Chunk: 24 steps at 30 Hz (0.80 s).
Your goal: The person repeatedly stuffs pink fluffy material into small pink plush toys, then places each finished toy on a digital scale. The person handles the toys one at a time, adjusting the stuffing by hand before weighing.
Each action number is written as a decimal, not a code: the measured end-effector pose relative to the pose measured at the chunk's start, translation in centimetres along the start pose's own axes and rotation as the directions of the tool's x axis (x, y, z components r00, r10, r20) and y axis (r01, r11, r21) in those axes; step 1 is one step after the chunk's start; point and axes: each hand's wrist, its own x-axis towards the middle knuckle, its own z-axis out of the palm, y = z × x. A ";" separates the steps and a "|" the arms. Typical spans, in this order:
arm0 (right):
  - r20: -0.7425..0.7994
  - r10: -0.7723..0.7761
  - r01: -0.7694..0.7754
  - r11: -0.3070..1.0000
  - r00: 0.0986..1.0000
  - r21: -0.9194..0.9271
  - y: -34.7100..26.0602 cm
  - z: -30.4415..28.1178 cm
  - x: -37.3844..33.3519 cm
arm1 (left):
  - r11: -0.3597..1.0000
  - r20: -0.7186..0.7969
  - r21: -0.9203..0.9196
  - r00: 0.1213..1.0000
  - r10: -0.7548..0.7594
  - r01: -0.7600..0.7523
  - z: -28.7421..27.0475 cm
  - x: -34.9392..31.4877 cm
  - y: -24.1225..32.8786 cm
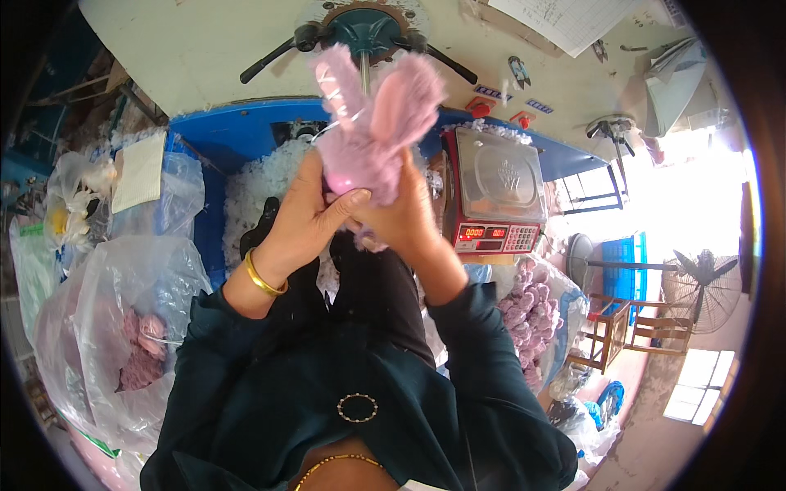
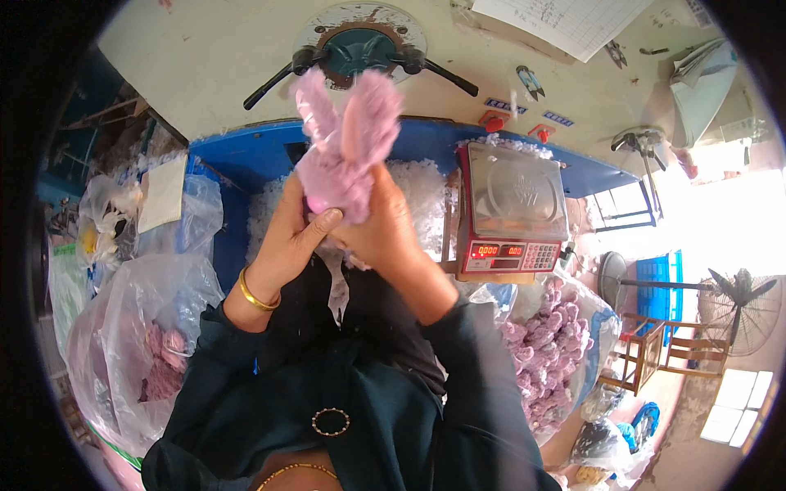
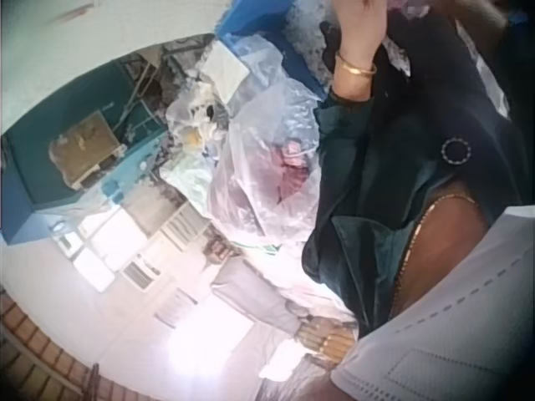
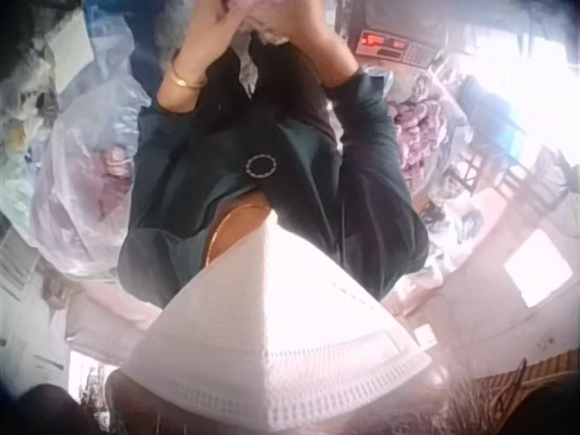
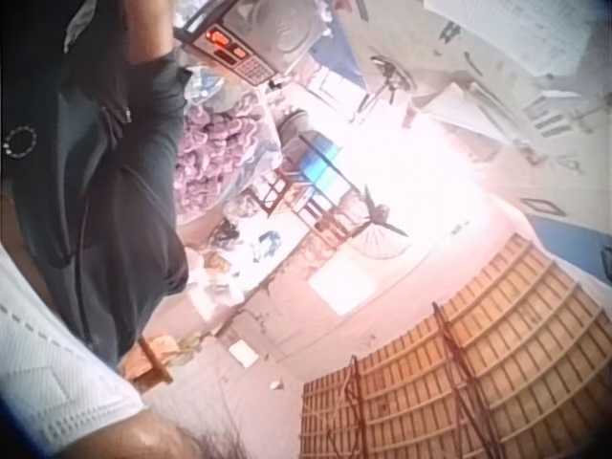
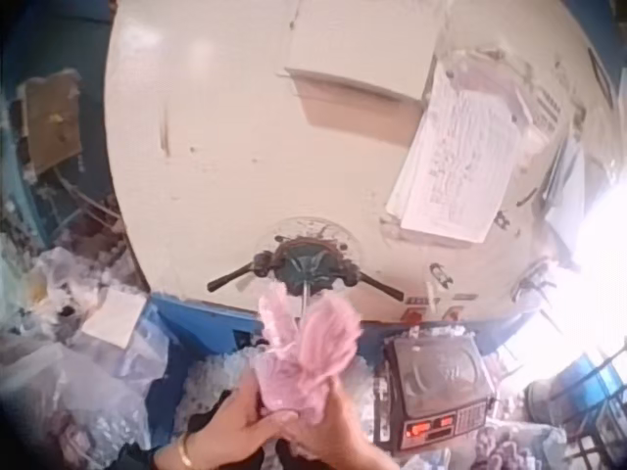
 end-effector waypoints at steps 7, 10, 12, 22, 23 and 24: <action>-0.075 0.220 -0.217 0.975 0.973 0.039 -0.8 -1.6 8.8 | 0.981 -0.113 0.162 0.990 -0.084 0.102 -2.0 8.2 0.9; -0.106 0.207 -0.210 0.977 0.972 -0.019 -0.8 -1.5 8.1 | 0.983 -0.061 0.166 0.995 -0.074 0.083 -1.8 6.7 1.2; -0.105 0.138 -0.138 0.990 0.985 0.009 0.2 -1.0 6.1 | 0.977 -0.095 0.206 0.994 -0.044 0.063 -1.3 4.4 1.2; -0.016 0.090 -0.091 0.986 0.996 -0.138 -0.9 -2.1 -1.4 | 0.997 -0.152 -0.031 0.986 -0.074 0.070 -0.4 -3.0 -0.3; -0.018 0.144 -0.145 0.968 0.989 -0.207 -0.8 -4.1 -1.8 | 0.997 -0.124 -0.047 0.990 -0.060 0.055 -1.5 -4.1 -1.2; -0.013 0.207 -0.203 0.943 0.978 -0.264 -0.7 -6.4 -2.2 | 0.997 -0.165 0.022 0.984 -0.073 0.078 -2.3 -5.5 -1.4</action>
